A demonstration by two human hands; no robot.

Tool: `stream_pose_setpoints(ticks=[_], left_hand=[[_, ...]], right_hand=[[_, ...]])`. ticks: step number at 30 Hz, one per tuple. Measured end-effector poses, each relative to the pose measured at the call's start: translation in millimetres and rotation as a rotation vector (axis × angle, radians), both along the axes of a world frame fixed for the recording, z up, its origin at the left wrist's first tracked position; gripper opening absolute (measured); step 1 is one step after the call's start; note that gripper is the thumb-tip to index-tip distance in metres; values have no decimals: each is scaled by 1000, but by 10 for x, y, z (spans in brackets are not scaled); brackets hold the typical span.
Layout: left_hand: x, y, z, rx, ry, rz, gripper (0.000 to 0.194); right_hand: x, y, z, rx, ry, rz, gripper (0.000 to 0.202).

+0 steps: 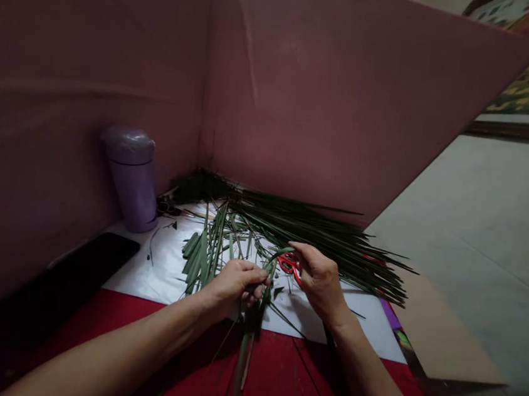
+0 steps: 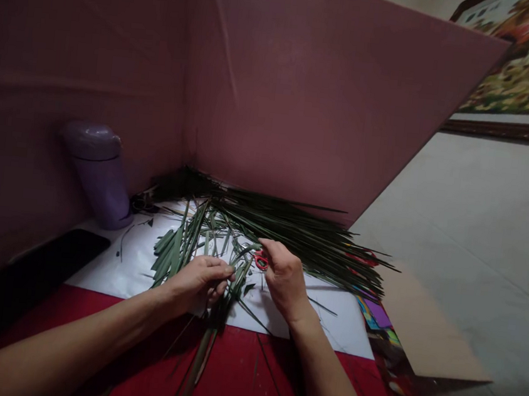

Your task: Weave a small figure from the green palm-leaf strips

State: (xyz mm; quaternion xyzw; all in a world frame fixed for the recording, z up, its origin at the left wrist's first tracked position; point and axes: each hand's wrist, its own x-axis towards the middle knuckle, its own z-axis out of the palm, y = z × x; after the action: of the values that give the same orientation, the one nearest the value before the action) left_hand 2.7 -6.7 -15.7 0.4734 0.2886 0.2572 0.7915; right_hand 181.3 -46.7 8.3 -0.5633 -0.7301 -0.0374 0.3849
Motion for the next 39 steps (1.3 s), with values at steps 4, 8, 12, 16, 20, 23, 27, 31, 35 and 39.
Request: stream_pose_setpoints(ticks=[4, 8, 12, 16, 20, 23, 27, 31, 35, 39], left_hand=[[-8, -10, -4, 2, -28, -85, 23], [-10, 3, -20, 12, -48, -74, 25], [-14, 8, -19, 7, -51, -66, 25], [-23, -6, 16, 9, -76, -66, 24], [-28, -19, 31, 2, -81, -74, 24], [-26, -21, 18, -1, -102, -84, 23], [-28, -18, 7, -32, -141, -87, 20], [-33, -8, -3, -32, -130, -119, 20], [-33, 1, -21, -14, -113, -136, 18], [-34, -3, -18, -14, -113, -142, 17]], right_hand=[[4, 45, 83, 33, -105, -64, 28], [-13, 67, 209, 5, -274, -114, 20], [-33, 55, 311, 15, -525, -134, 27], [-86, 15, 373, -5, -861, -54, 31], [-122, -11, 410, 4, -1055, 45, 15], [-117, -10, 438, 53, -1114, 98, 20], [-75, 5, 486, 102, -1175, 233, 23], [-36, 36, 546, 108, -1169, 325, 21], [-47, 49, 601, 52, -1122, 296, 20], [-66, 27, 594, 15, -1055, 253, 21]])
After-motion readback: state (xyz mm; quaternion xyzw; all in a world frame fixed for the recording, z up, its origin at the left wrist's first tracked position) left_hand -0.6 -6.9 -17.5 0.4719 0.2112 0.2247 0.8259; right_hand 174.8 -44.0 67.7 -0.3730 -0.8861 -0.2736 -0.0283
